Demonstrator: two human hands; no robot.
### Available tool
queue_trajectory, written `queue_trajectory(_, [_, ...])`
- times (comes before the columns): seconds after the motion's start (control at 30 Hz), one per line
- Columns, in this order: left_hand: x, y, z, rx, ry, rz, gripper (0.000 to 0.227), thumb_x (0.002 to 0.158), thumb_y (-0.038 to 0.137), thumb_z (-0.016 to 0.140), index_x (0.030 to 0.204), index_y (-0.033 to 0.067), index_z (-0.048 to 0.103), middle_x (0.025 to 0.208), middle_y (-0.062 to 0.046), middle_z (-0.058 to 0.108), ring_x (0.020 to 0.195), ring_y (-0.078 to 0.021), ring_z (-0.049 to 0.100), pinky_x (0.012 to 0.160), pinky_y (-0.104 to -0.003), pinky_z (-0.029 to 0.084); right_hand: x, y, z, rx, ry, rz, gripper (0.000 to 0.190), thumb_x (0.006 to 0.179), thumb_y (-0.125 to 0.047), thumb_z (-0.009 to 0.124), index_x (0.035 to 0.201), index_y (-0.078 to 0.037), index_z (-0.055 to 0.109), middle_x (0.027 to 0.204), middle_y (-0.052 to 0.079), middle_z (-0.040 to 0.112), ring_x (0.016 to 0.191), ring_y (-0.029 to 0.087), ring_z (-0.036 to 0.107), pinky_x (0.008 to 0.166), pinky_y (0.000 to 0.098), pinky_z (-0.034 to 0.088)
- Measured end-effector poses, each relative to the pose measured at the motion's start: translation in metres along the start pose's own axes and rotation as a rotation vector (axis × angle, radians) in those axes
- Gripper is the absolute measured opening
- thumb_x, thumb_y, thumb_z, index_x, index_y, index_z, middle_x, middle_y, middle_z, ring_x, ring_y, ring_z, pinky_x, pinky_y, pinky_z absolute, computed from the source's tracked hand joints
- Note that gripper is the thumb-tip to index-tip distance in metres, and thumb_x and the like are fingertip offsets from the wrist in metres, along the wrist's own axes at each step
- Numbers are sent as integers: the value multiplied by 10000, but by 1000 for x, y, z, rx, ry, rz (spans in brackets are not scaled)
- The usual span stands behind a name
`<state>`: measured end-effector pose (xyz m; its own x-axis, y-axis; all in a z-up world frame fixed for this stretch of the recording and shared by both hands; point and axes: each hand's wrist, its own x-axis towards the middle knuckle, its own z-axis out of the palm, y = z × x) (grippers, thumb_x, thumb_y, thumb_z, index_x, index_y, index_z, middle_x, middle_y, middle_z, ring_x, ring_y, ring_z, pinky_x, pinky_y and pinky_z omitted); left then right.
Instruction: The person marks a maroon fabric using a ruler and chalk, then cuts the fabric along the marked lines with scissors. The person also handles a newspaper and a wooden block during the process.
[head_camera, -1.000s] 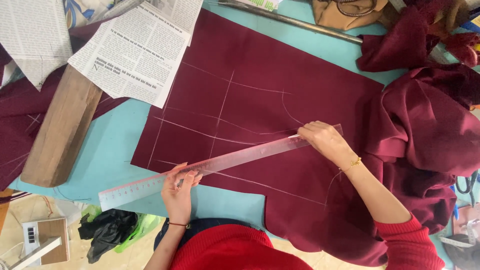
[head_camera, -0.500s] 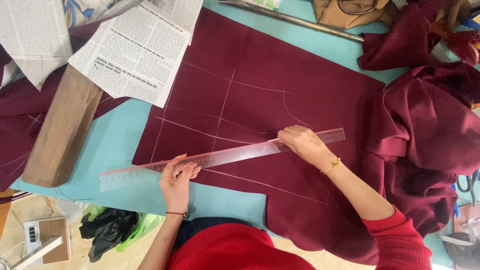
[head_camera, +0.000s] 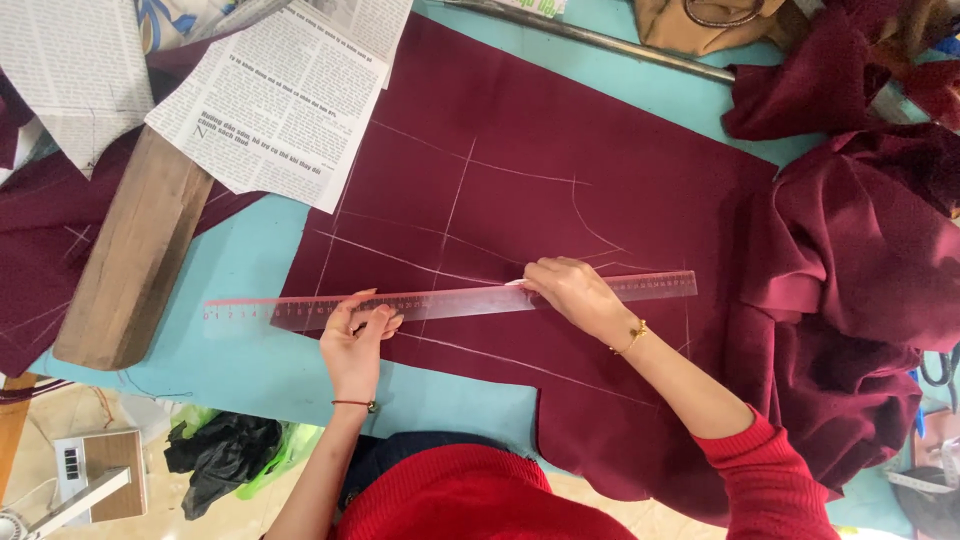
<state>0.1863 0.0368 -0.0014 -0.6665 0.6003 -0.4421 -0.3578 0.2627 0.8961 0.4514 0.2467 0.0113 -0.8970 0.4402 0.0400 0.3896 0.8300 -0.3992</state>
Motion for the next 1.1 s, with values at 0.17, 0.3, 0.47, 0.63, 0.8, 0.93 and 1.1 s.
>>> queue_trajectory(0.17, [5, 7, 2, 1, -7, -38, 235, 956, -27, 633, 1178, 48, 660, 932, -217, 758, 781, -233, 773, 685, -279, 652, 12, -17, 1, 59, 23, 13, 140, 1024, -254, 625, 921, -167, 661, 748, 27, 650, 764, 255, 716, 751, 373, 589])
queue_trajectory(0.3, [9, 14, 4, 26, -14, -32, 241, 951, -27, 648, 1178, 49, 672, 930, -217, 760, 775, -239, 777, 671, -284, 660, 25, -33, 4, 110, 61, 47, 170, 1026, -264, 627, 893, -157, 637, 734, 36, 641, 740, 258, 713, 723, 378, 583])
queue_trajectory(0.47, [15, 16, 3, 18, -44, -28, 237, 954, -15, 658, 1182, 47, 680, 943, -225, 755, 808, -261, 777, 698, -313, 664, 45, -70, 9, 474, 230, 181, 154, 1011, -239, 675, 888, -147, 674, 761, 36, 679, 738, 245, 722, 710, 338, 582])
queue_trajectory(0.63, [8, 24, -1, -81, -66, -78, 231, 945, 7, 684, 1175, 28, 672, 935, -233, 753, 837, -300, 777, 728, -350, 666, 36, -120, 30, 642, 404, 239, 66, 907, -176, 793, 907, -141, 737, 865, 21, 774, 824, 229, 760, 782, 350, 596])
queue_trajectory(0.8, [-5, 24, -18, -138, -76, -157, 242, 949, 6, 676, 1191, 10, 663, 950, -231, 752, 881, -318, 772, 771, -374, 659, -1, -152, 12, 736, 398, 130, 70, 895, -120, 789, 869, -91, 731, 896, 73, 787, 852, 289, 766, 780, 412, 593])
queue_trajectory(0.93, [-13, 12, -26, -206, -70, -282, 277, 956, 32, 668, 1231, 60, 667, 1004, -243, 760, 931, -336, 761, 832, -418, 640, -24, -142, -25, 612, 344, 162, 23, 878, -98, 784, 873, -107, 763, 901, 71, 806, 831, 286, 769, 747, 416, 593])
queue_trajectory(1.1, [-21, 2, -13, -303, -55, -350, 257, 942, 25, 675, 1194, 61, 639, 1037, -262, 752, 980, -366, 749, 873, -452, 622, -53, -54, -74, 345, 499, 524, 88, 847, -85, 831, 834, -112, 748, 798, 77, 778, 753, 266, 750, 766, 380, 576])
